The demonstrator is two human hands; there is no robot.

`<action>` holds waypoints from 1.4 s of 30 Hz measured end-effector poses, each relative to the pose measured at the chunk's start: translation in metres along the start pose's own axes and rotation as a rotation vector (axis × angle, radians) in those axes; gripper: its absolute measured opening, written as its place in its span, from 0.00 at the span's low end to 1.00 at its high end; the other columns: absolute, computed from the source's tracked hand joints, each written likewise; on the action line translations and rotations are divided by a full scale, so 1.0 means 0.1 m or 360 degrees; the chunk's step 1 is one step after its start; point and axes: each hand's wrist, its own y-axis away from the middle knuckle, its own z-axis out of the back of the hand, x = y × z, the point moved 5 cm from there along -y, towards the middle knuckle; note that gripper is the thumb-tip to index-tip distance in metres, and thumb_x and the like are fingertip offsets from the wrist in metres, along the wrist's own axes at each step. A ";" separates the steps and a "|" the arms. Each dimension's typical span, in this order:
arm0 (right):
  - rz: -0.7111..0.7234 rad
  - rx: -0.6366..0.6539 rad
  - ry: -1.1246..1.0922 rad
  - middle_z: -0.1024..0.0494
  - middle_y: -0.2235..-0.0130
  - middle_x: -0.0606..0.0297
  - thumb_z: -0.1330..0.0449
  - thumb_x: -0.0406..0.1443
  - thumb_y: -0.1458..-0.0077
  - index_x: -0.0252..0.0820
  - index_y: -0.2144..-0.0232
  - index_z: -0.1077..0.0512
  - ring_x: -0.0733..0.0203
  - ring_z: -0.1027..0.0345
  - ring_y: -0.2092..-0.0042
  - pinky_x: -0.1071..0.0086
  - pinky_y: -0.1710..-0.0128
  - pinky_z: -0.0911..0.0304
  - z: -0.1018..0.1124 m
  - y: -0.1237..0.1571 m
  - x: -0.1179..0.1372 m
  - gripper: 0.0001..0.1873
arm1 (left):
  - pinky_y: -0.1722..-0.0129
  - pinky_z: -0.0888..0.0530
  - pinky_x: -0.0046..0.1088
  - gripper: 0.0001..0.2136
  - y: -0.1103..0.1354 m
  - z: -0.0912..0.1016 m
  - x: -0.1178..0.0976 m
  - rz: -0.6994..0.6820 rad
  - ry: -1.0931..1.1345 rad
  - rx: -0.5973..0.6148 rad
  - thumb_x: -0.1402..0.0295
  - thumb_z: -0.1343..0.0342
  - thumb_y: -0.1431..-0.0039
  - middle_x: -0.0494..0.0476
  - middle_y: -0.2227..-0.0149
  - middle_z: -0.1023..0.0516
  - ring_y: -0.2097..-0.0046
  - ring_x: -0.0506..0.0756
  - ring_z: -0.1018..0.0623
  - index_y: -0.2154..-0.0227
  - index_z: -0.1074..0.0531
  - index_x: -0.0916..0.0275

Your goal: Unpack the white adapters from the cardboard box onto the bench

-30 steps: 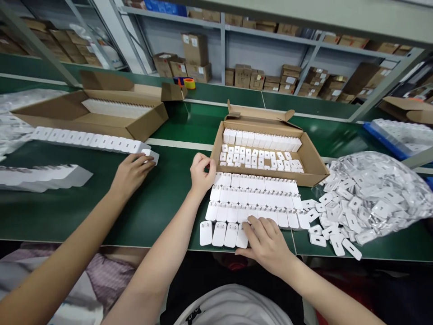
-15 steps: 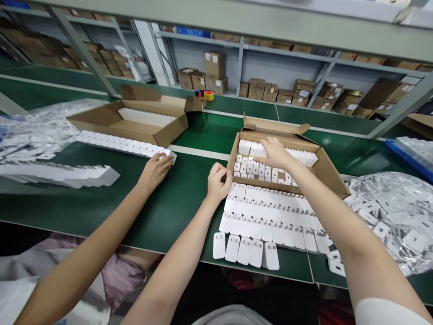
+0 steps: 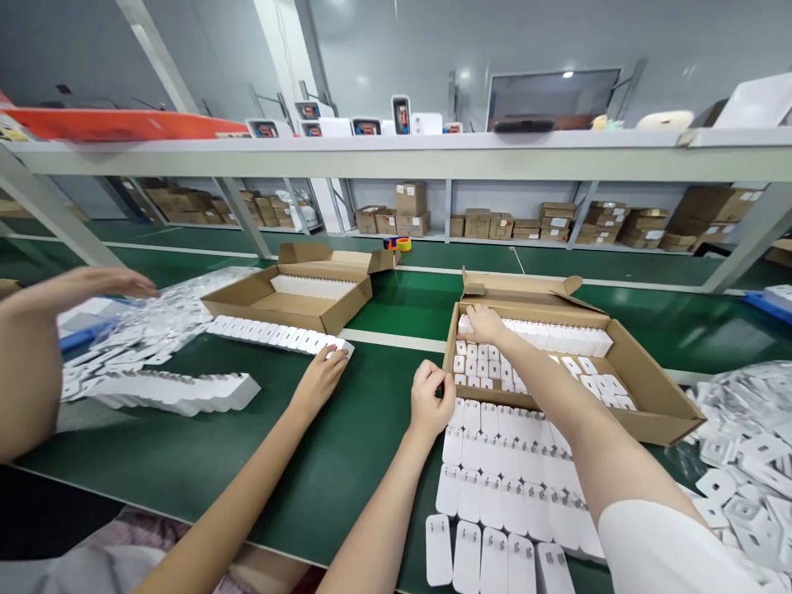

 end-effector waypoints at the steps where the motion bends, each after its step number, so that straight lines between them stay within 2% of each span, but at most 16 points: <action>1: -0.0008 0.0000 -0.0010 0.29 0.48 0.55 0.40 0.51 0.40 0.37 0.49 0.32 0.51 0.33 0.47 0.53 0.48 0.35 -0.01 0.01 0.01 0.26 | 0.70 0.36 0.33 0.13 0.00 0.00 0.00 0.0002 -0.0001 0.0002 0.76 0.50 0.41 0.53 0.74 0.39 0.70 0.53 0.34 0.79 0.43 0.59; 4: -0.0033 0.0006 -0.0055 0.27 0.51 0.56 0.40 0.49 0.39 0.38 0.50 0.31 0.54 0.31 0.51 0.56 0.52 0.32 -0.02 0.07 0.06 0.24 | 0.70 0.37 0.32 0.14 0.00 0.00 -0.02 -0.0012 -0.0009 0.0003 0.77 0.51 0.41 0.52 0.74 0.40 0.70 0.53 0.35 0.80 0.44 0.60; 7: -0.0093 -0.0049 -0.0116 0.26 0.55 0.58 0.40 0.49 0.39 0.37 0.52 0.32 0.57 0.29 0.57 0.59 0.56 0.32 0.12 0.11 0.08 0.23 | 0.71 0.37 0.31 0.14 0.00 0.01 -0.03 -0.0061 -0.0034 -0.0003 0.78 0.50 0.41 0.52 0.74 0.41 0.70 0.52 0.35 0.80 0.44 0.60; 10: -0.0156 -0.0177 -0.0189 0.25 0.57 0.56 0.35 0.51 0.46 0.36 0.52 0.34 0.54 0.29 0.59 0.62 0.62 0.34 0.47 0.18 0.07 0.29 | 0.71 0.37 0.30 0.13 -0.02 0.03 -0.05 -0.0116 -0.0056 -0.0018 0.78 0.50 0.41 0.52 0.74 0.40 0.71 0.52 0.35 0.79 0.42 0.60; 12: -0.0164 -0.0262 -0.0234 0.25 0.57 0.55 0.31 0.52 0.51 0.37 0.53 0.37 0.50 0.29 0.58 0.64 0.64 0.36 0.78 0.35 0.06 0.33 | 0.70 0.37 0.30 0.12 -0.03 0.04 -0.05 -0.0139 -0.0054 -0.0016 0.77 0.50 0.41 0.52 0.74 0.40 0.71 0.52 0.35 0.79 0.40 0.60; 15: -0.0127 -0.0311 -0.0295 0.26 0.57 0.59 0.29 0.53 0.56 0.42 0.54 0.40 0.51 0.30 0.58 0.66 0.65 0.40 1.22 0.90 0.08 0.36 | 0.70 0.37 0.30 0.12 -0.05 0.04 -0.06 -0.0137 -0.0019 0.0022 0.76 0.50 0.40 0.51 0.75 0.41 0.71 0.52 0.35 0.79 0.40 0.60; 17: -0.0020 -0.0350 -0.0407 0.27 0.60 0.63 0.27 0.55 0.61 0.44 0.57 0.40 0.54 0.31 0.62 0.68 0.67 0.42 1.46 1.46 0.15 0.38 | 0.70 0.38 0.30 0.13 -0.05 0.03 -0.05 -0.0114 0.0017 0.0056 0.76 0.50 0.40 0.51 0.74 0.41 0.71 0.52 0.35 0.80 0.40 0.61; 19: 0.0094 -0.0285 -0.0520 0.29 0.65 0.66 0.26 0.53 0.63 0.44 0.60 0.40 0.58 0.34 0.67 0.69 0.71 0.44 1.57 2.12 0.26 0.36 | 0.70 0.38 0.31 0.14 -0.05 0.00 -0.03 -0.0078 0.0050 0.0071 0.75 0.50 0.39 0.51 0.74 0.42 0.71 0.52 0.36 0.80 0.41 0.61; 21: 0.0127 -0.0156 -0.0555 0.30 0.67 0.68 0.26 0.51 0.61 0.45 0.61 0.40 0.59 0.35 0.69 0.70 0.72 0.44 1.55 2.78 0.36 0.33 | 0.69 0.38 0.31 0.14 -0.06 -0.02 -0.01 -0.0048 0.0074 0.0069 0.75 0.50 0.40 0.51 0.75 0.42 0.71 0.52 0.36 0.80 0.41 0.61; 23: 0.0127 -0.0108 -0.0567 0.29 0.63 0.65 0.26 0.49 0.59 0.45 0.59 0.39 0.58 0.34 0.65 0.68 0.68 0.39 1.43 3.37 0.42 0.33 | 0.69 0.38 0.31 0.13 -0.06 -0.03 -0.01 -0.0025 0.0086 0.0060 0.75 0.49 0.40 0.51 0.75 0.42 0.71 0.52 0.37 0.80 0.41 0.61; 25: 0.0023 -0.0107 -0.0559 0.29 0.61 0.63 0.26 0.46 0.57 0.45 0.57 0.39 0.57 0.33 0.63 0.67 0.66 0.37 1.23 3.81 0.42 0.32 | 0.70 0.38 0.31 0.13 -0.07 -0.02 -0.01 -0.0028 0.0075 0.0037 0.74 0.49 0.41 0.51 0.75 0.42 0.71 0.52 0.37 0.81 0.41 0.60; 27: -0.0028 -0.0158 -0.0522 0.29 0.61 0.62 0.27 0.44 0.55 0.44 0.56 0.40 0.56 0.34 0.63 0.65 0.67 0.37 1.01 4.08 0.42 0.31 | 0.70 0.38 0.31 0.13 -0.07 -0.02 -0.03 -0.0056 0.0048 0.0009 0.74 0.49 0.41 0.51 0.75 0.42 0.71 0.52 0.37 0.81 0.41 0.61; 30: 0.0020 -0.0231 -0.0399 0.28 0.61 0.59 0.29 0.42 0.51 0.42 0.56 0.40 0.53 0.34 0.62 0.62 0.66 0.36 0.71 4.22 0.49 0.28 | 0.71 0.38 0.30 0.13 -0.06 -0.02 -0.04 -0.0089 0.0016 -0.0008 0.75 0.49 0.41 0.51 0.75 0.41 0.71 0.52 0.36 0.80 0.40 0.61; 34: 0.0131 -0.0329 -0.0265 0.28 0.58 0.53 0.31 0.41 0.47 0.37 0.52 0.38 0.49 0.34 0.59 0.58 0.62 0.34 0.44 4.20 0.63 0.27 | 0.71 0.37 0.30 0.13 -0.05 -0.01 -0.04 -0.0079 -0.0003 0.0003 0.75 0.49 0.41 0.52 0.74 0.40 0.71 0.52 0.35 0.80 0.39 0.61; 39: 0.0113 -0.0576 -0.0144 0.32 0.54 0.47 0.32 0.47 0.47 0.34 0.51 0.35 0.42 0.36 0.52 0.51 0.53 0.36 0.40 4.15 0.67 0.29 | 0.72 0.37 0.30 0.13 -0.04 0.00 -0.05 -0.0059 -0.0001 0.0026 0.74 0.49 0.40 0.52 0.74 0.40 0.71 0.52 0.35 0.80 0.38 0.61; 42: 0.0146 -0.0612 -0.0093 0.32 0.52 0.45 0.34 0.53 0.48 0.35 0.49 0.34 0.38 0.37 0.47 0.47 0.48 0.38 0.40 4.10 0.68 0.34 | 0.72 0.37 0.30 0.12 -0.05 0.00 -0.05 -0.0051 0.0004 0.0026 0.75 0.49 0.40 0.52 0.74 0.40 0.71 0.52 0.35 0.80 0.38 0.61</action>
